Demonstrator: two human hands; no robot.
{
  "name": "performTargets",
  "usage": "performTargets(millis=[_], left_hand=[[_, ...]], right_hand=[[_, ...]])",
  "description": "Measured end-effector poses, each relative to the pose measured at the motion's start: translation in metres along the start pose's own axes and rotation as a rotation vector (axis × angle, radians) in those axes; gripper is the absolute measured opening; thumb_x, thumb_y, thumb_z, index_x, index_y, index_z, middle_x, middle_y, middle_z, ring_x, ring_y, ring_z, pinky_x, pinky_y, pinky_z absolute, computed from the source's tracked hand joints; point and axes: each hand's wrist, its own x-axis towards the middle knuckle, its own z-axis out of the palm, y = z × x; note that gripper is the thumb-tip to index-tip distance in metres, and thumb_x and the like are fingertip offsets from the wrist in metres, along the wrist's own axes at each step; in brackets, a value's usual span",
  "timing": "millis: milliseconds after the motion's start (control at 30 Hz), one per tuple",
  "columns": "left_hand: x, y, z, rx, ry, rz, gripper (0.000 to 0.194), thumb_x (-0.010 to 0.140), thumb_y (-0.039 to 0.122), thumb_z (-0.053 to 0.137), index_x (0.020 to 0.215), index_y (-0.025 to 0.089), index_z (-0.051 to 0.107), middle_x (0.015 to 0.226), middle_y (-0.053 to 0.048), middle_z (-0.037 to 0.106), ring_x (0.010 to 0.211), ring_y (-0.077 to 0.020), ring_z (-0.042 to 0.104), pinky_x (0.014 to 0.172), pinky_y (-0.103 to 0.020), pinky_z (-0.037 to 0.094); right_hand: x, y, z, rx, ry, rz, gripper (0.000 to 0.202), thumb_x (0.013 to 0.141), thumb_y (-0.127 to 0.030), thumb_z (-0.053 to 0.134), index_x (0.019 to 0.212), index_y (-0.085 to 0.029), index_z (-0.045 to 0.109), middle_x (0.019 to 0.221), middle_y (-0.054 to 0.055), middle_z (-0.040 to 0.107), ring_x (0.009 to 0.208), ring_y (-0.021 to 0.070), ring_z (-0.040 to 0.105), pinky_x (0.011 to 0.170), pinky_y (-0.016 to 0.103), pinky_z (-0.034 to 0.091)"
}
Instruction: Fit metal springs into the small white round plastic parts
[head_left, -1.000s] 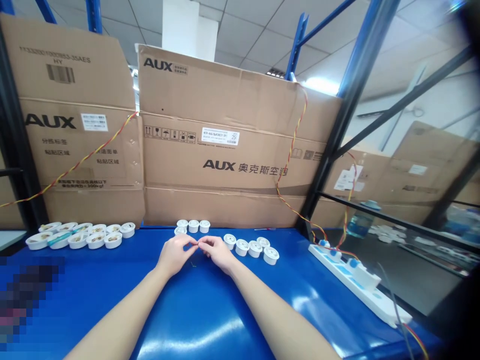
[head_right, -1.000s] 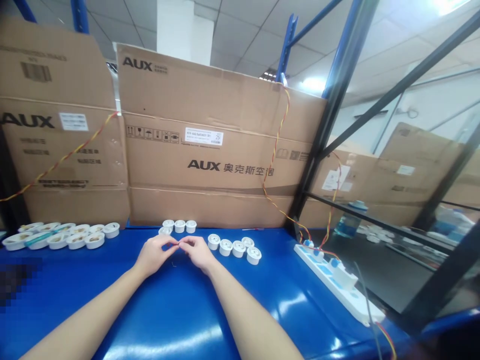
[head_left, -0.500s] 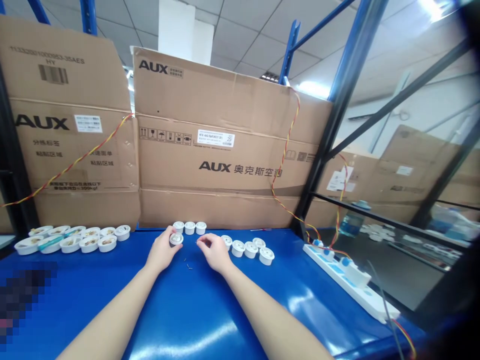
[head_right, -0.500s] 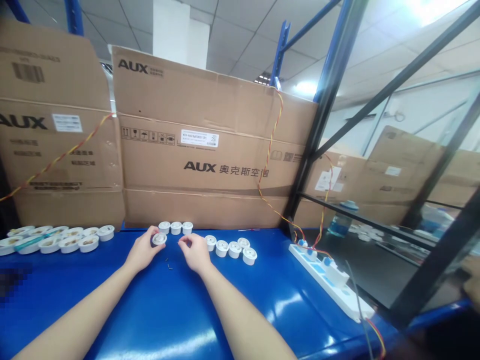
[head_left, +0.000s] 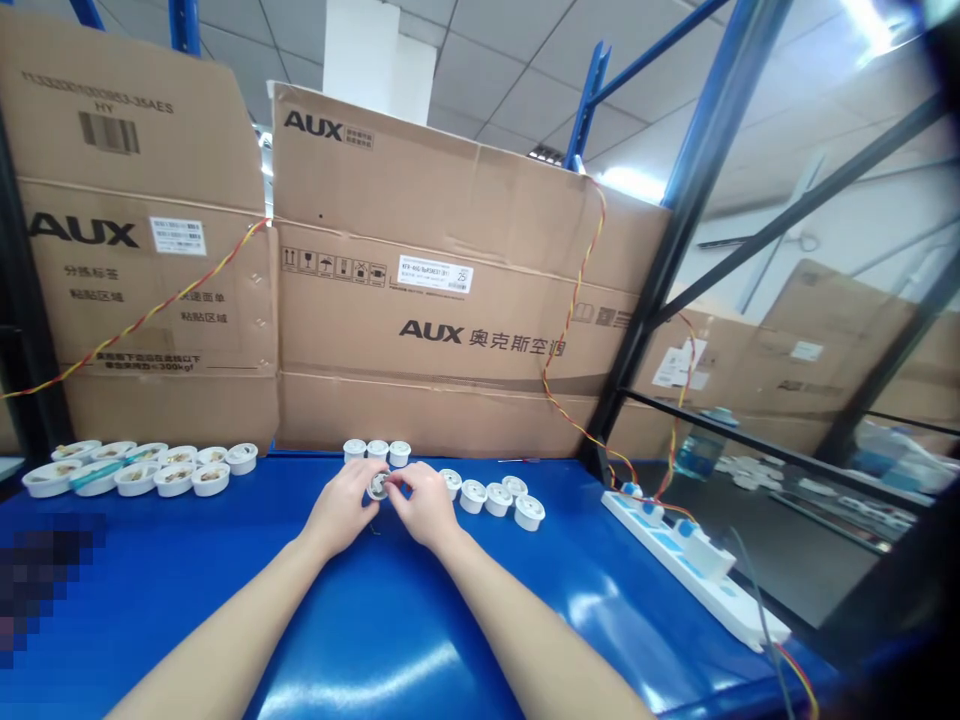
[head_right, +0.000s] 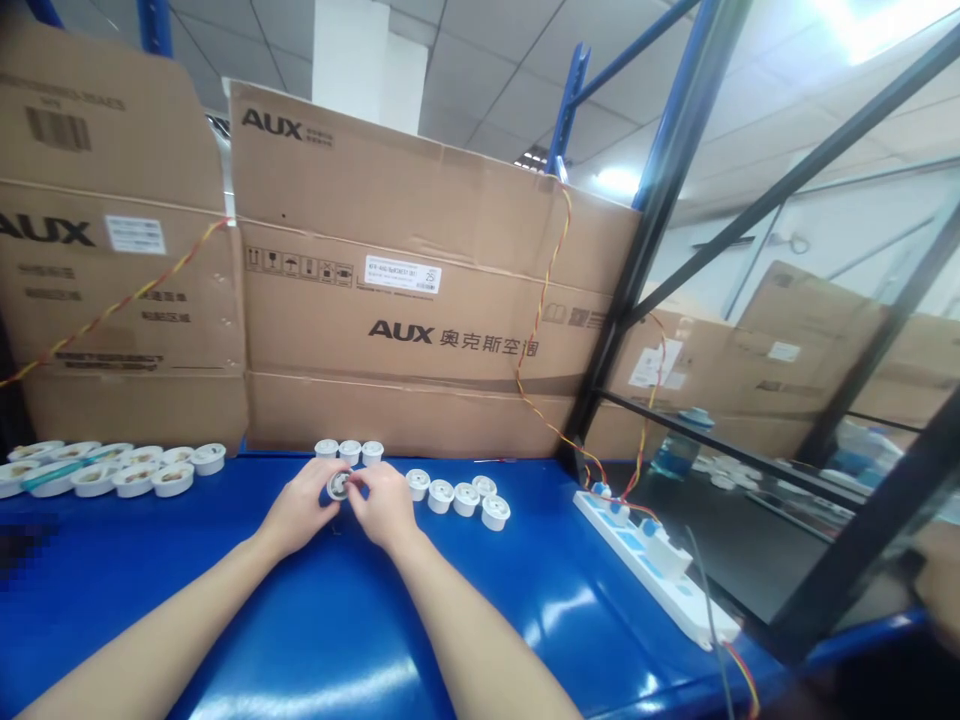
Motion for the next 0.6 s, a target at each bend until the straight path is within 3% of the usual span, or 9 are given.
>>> performTargets(millis=[167, 300, 467, 600], left_hand=[[0.0, 0.002, -0.001, 0.011, -0.009, -0.005, 0.044, 0.072, 0.006, 0.051, 0.112, 0.024, 0.056, 0.113, -0.005, 0.062, 0.11, -0.022, 0.055, 0.094, -0.035, 0.047], [0.0, 0.003, -0.002, -0.003, -0.012, 0.024, 0.041, 0.075, 0.007, 0.052, 0.111, 0.023, 0.057, 0.112, -0.005, 0.063, 0.108, -0.0216, 0.055, 0.094, -0.035, 0.047], [0.0, 0.002, -0.002, -0.039, -0.011, 0.061, 0.04, 0.077, 0.009, 0.053, 0.114, 0.023, 0.057, 0.116, -0.006, 0.063, 0.11, -0.022, 0.056, 0.097, -0.037, 0.046], [0.001, 0.003, -0.002, -0.032, -0.007, 0.092, 0.038, 0.078, 0.009, 0.052, 0.113, 0.023, 0.058, 0.117, -0.006, 0.063, 0.113, -0.0218, 0.055, 0.099, -0.037, 0.046]], right_hand=[[0.0, 0.003, 0.003, 0.061, 0.011, 0.017, 0.011, 0.082, -0.022, 0.059, 0.083, -0.021, 0.069, 0.083, 0.003, 0.068, 0.082, 0.0176, 0.057, 0.079, 0.029, 0.042], [0.001, 0.009, 0.007, 0.339, 0.021, 0.13, 0.009, 0.078, -0.026, 0.061, 0.077, -0.019, 0.065, 0.078, 0.002, 0.066, 0.072, 0.0148, 0.056, 0.07, 0.027, 0.044], [0.004, 0.013, 0.012, 0.748, -0.009, 0.274, 0.03, 0.065, -0.037, 0.073, 0.07, -0.019, 0.051, 0.065, -0.005, 0.054, 0.06, 0.0105, 0.049, 0.059, 0.024, 0.042], [0.004, 0.012, 0.013, 0.915, -0.082, 0.377, 0.042, 0.061, -0.042, 0.077, 0.073, -0.021, 0.043, 0.061, -0.008, 0.048, 0.049, 0.0077, 0.041, 0.046, 0.021, 0.033]])
